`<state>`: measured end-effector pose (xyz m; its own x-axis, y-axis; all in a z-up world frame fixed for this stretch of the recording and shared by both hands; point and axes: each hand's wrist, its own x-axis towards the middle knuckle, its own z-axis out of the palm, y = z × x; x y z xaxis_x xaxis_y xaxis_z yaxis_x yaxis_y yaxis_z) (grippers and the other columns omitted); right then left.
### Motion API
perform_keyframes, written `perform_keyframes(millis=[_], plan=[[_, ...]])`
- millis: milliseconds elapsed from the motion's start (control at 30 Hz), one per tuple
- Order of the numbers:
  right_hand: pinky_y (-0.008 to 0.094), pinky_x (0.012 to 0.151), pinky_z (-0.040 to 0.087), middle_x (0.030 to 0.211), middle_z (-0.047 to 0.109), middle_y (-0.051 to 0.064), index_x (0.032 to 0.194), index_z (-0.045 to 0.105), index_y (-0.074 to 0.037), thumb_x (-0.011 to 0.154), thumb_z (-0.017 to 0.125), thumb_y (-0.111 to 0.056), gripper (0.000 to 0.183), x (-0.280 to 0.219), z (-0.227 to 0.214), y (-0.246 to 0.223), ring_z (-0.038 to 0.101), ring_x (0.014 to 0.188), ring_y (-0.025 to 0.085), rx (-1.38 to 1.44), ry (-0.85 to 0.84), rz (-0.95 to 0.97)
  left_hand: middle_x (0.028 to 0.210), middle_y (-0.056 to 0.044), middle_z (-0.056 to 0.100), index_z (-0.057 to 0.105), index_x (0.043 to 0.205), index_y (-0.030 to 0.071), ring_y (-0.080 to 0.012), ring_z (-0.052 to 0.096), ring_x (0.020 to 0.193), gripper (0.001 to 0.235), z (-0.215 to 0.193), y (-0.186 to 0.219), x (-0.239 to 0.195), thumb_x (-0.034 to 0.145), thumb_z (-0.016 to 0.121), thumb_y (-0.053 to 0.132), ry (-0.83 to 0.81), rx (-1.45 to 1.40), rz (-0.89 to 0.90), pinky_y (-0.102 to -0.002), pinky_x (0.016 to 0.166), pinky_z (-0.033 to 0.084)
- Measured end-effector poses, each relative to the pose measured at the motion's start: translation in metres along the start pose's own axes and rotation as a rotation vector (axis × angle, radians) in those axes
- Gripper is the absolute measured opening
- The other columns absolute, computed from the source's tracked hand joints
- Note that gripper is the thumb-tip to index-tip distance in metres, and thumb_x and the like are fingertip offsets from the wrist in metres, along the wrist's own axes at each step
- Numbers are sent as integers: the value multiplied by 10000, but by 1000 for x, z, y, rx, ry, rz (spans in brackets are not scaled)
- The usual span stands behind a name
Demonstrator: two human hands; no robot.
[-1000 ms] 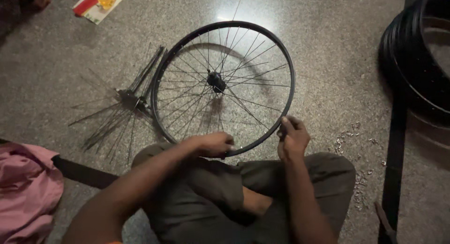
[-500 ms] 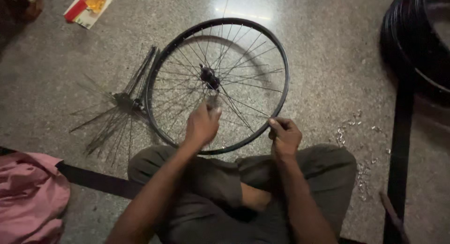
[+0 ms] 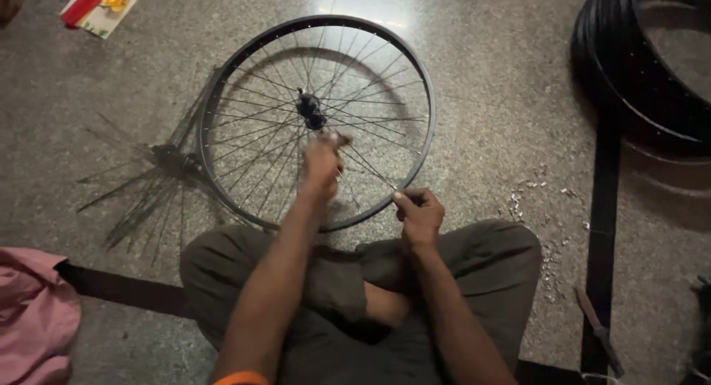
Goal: The person sits on the floor and installs bicycle spokes into a wheel rim, threading them through the rim holes and into the hub. They then secure each spoke with a nipple, tightening it by hand to build the wheel structure.
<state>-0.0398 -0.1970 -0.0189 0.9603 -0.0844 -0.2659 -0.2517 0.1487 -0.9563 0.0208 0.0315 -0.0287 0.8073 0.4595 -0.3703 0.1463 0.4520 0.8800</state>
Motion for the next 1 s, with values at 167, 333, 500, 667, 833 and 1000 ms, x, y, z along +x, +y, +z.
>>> perform_keyframes(millis=[167,333,500,667,833,1000], plan=[[263,486,438,677,642,37,843,680,-2,797,829,-22,158,3,1,10,553,543,105,-48,-25,56,793,-73,698,589,960,104,-138,478,503,124,-1,-13,-9,1025,588,210,107,-351,-86,-299,450,386],[272,480,433,674,637,42,845,678,0,801,831,-26,161,6,13,13,551,537,112,-82,-36,87,682,-54,585,609,929,89,-182,542,550,197,-9,-22,-3,1018,586,263,213,-507,-47,-337,495,448],[274,484,442,667,641,51,870,692,-8,812,827,-39,151,23,13,24,552,527,124,-138,-6,179,586,-24,501,591,862,81,-198,536,477,250,-14,-4,-32,997,588,292,166,-495,-59,-382,452,492],[269,502,461,711,646,50,902,681,7,846,807,-52,150,32,12,42,562,549,126,10,-15,161,663,-87,637,590,844,12,-272,672,567,175,-8,9,-44,936,608,160,69,276,-11,-437,494,531],[267,516,486,724,642,47,929,687,1,856,778,-46,126,29,13,40,575,565,129,66,-8,182,747,-179,729,669,859,-20,-302,731,684,351,-36,12,-51,969,581,301,-179,980,-68,-454,656,557],[274,521,492,731,644,62,943,688,26,853,775,-23,135,21,17,25,585,584,139,98,-34,164,884,-185,713,737,912,21,-372,682,872,314,-58,6,-77,865,688,328,-238,1376,42,-494,798,531]])
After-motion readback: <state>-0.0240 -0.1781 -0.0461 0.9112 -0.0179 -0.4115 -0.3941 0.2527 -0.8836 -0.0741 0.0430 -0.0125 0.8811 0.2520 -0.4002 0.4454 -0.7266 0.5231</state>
